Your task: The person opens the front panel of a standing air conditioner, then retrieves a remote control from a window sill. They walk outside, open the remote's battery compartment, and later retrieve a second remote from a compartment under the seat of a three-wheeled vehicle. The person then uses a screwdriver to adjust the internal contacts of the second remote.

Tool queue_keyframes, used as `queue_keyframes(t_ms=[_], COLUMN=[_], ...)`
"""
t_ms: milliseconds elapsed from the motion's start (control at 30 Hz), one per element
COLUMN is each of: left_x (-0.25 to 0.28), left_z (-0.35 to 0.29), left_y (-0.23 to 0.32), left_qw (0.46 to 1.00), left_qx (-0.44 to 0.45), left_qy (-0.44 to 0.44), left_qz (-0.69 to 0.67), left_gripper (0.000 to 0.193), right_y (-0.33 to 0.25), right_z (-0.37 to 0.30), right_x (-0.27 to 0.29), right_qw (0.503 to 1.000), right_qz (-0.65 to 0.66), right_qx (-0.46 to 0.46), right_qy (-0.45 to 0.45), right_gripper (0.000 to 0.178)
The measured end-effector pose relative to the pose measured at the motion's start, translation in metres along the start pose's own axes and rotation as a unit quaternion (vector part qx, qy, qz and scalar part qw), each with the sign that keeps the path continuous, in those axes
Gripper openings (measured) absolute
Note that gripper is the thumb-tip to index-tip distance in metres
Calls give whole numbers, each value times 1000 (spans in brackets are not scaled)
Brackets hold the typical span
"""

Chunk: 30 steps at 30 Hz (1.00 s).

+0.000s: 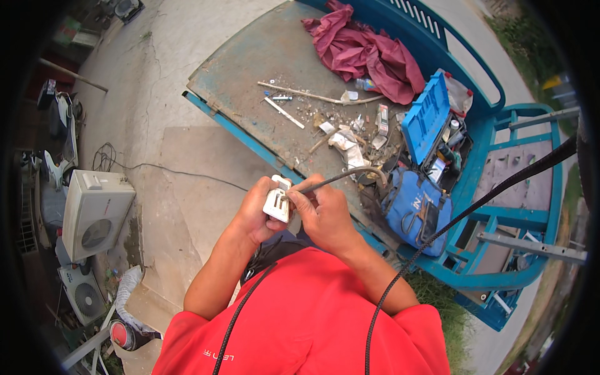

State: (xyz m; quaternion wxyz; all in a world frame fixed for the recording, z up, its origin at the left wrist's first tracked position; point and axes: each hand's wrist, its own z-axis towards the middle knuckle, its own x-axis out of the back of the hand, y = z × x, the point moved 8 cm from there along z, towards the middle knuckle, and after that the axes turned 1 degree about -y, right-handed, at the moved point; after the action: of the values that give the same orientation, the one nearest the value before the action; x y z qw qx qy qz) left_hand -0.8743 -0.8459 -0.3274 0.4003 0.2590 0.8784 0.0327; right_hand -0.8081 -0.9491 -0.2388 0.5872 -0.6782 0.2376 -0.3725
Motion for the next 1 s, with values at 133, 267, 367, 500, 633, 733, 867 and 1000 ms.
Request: queue_keyframes(t_ms=[133, 267, 367, 500, 633, 733, 867, 1000], left_x=[-8, -7, -4, -5, -9, -12, -13, -12], left_z=[0, 0, 0, 0, 1, 1, 1, 2], left_y=[-5, -3, -2, 2, 0, -1, -1, 5], left_qw=[998, 999, 1000, 1000, 1000, 999, 999, 998], left_qx=[32, 31, 26, 6, 20, 29, 33, -7], left_qy=[-48, -35, -7, -6, -17, -23, -13, 11], left_qz=[-7, -18, -13, 5, 9, 4, 8, 57], left_gripper=[27, 21, 21, 21, 21, 21, 21, 23], right_y=[8, 0, -3, -5, -7, -8, -12, -19], right_z=[-1, 0, 0, 1, 2, 2, 4, 4], right_x=[5, 1, 2, 1, 4, 7, 9, 9], right_qw=[992, 998, 999, 1000, 998, 997, 999, 995], right_qz=[109, 64, 34, 16, 53, 74, 15, -69], right_qx=[-49, -7, 8, 12, 18, 21, 35, 73], right_qy=[39, 6, 3, -6, 2, 6, 0, -17], right_gripper=[11, 11, 10, 10, 11, 10, 10, 11])
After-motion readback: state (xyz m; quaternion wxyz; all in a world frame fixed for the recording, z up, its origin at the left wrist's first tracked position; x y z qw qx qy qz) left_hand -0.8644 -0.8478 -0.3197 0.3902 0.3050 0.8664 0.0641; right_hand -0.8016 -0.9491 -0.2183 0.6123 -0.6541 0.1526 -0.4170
